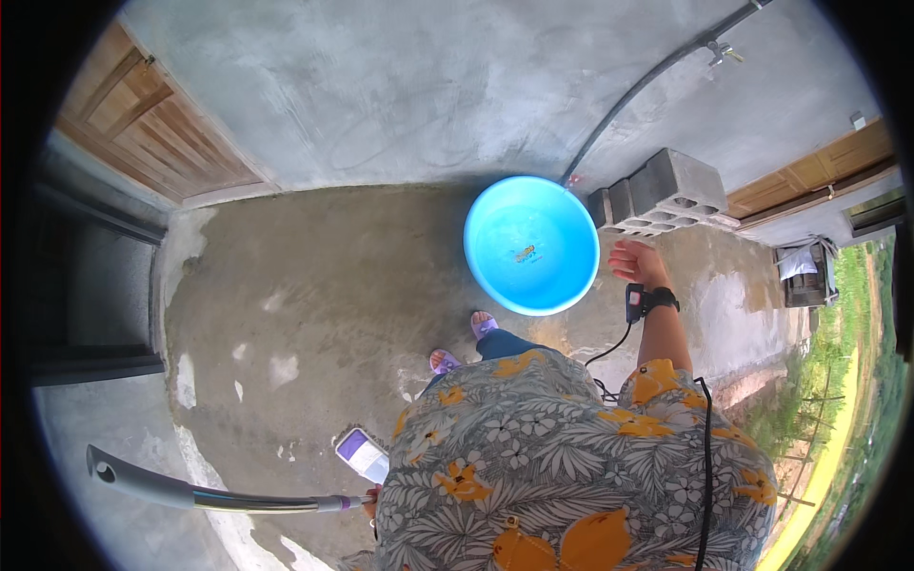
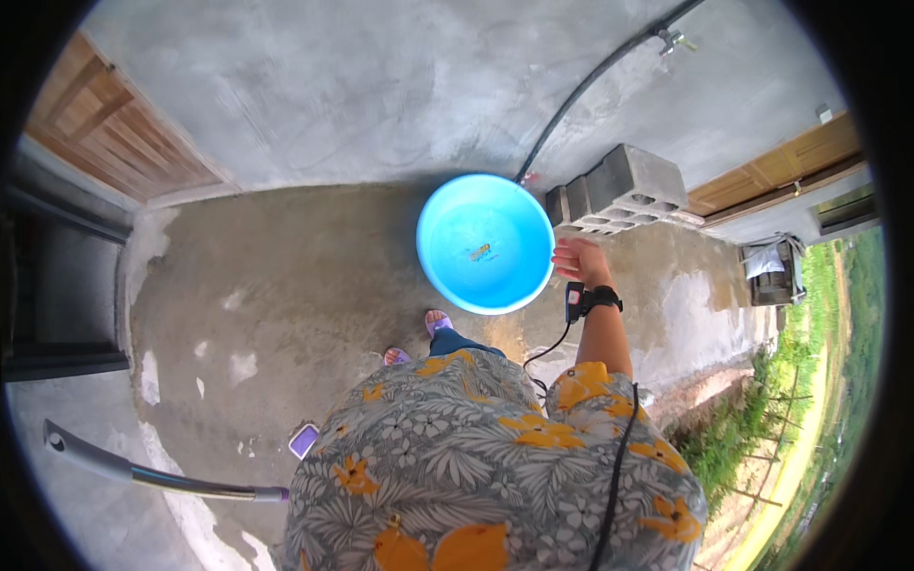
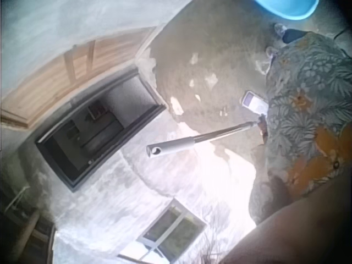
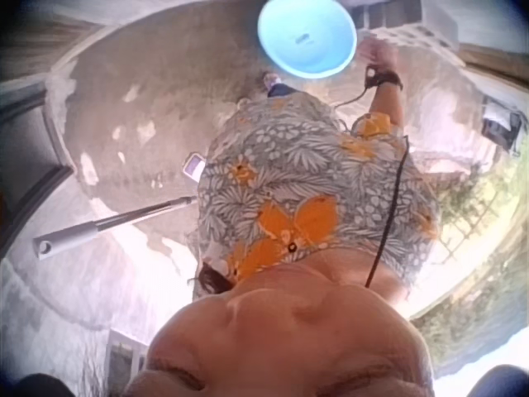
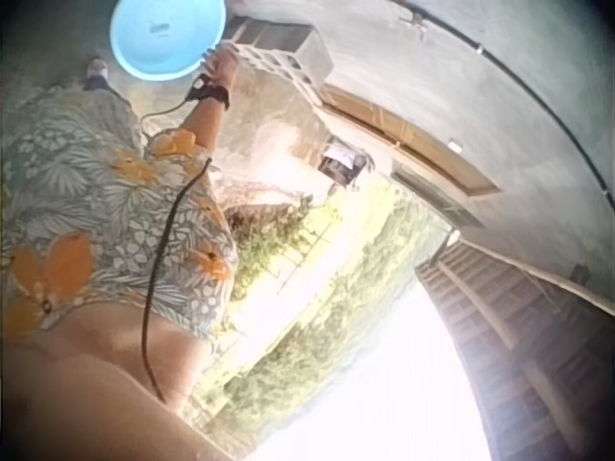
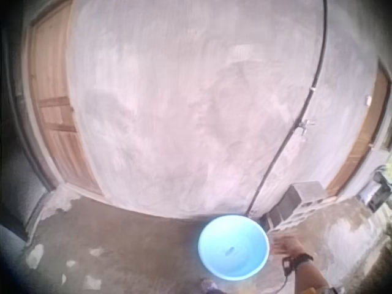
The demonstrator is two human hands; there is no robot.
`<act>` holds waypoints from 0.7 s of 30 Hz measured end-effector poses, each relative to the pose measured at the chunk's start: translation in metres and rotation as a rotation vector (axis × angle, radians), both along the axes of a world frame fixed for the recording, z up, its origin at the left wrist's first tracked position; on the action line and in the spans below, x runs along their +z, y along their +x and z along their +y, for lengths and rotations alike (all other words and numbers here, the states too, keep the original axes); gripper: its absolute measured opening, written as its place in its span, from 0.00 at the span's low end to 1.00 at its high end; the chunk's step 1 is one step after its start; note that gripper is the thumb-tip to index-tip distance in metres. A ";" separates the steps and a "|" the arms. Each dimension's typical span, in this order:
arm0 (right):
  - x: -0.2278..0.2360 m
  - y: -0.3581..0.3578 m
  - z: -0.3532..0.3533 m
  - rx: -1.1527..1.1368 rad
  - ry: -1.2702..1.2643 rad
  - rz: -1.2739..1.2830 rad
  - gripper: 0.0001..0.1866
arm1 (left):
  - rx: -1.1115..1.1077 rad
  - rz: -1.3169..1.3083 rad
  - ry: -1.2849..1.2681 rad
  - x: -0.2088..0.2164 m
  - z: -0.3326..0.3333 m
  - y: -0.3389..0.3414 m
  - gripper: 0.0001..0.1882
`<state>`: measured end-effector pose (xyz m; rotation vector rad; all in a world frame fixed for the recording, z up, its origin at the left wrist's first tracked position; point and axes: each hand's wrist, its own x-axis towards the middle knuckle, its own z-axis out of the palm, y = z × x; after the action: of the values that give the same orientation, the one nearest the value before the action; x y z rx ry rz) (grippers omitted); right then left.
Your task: The person attaches a gray microfiber mop cloth to a purple and gray mop frame by aligning the cloth and pressing the frame onto it.
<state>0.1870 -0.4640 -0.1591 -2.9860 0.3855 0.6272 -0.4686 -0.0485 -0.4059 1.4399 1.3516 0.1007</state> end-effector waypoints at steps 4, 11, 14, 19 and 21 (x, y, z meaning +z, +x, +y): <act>-0.059 0.002 -0.030 0.290 -0.002 -0.106 0.15 | 0.062 -0.007 -0.050 -0.001 -0.031 -0.014 0.14; -0.075 -0.007 0.091 0.214 0.446 0.650 0.13 | 0.432 0.082 -0.176 0.019 -0.063 -0.006 0.11; -0.087 0.002 0.112 0.229 0.372 0.656 0.11 | 0.452 0.056 -0.191 0.030 -0.078 -0.002 0.11; -0.094 0.030 0.147 0.247 0.312 0.658 0.11 | 0.505 0.005 -0.140 0.064 -0.079 0.030 0.11; -0.102 0.047 0.167 0.295 0.276 0.699 0.11 | 0.572 -0.147 -0.142 0.064 -0.072 0.037 0.10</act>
<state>0.2336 -0.2970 -0.2611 -2.4899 -0.1201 1.6036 -0.4318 -0.1203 -0.3420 0.8781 1.5773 0.4629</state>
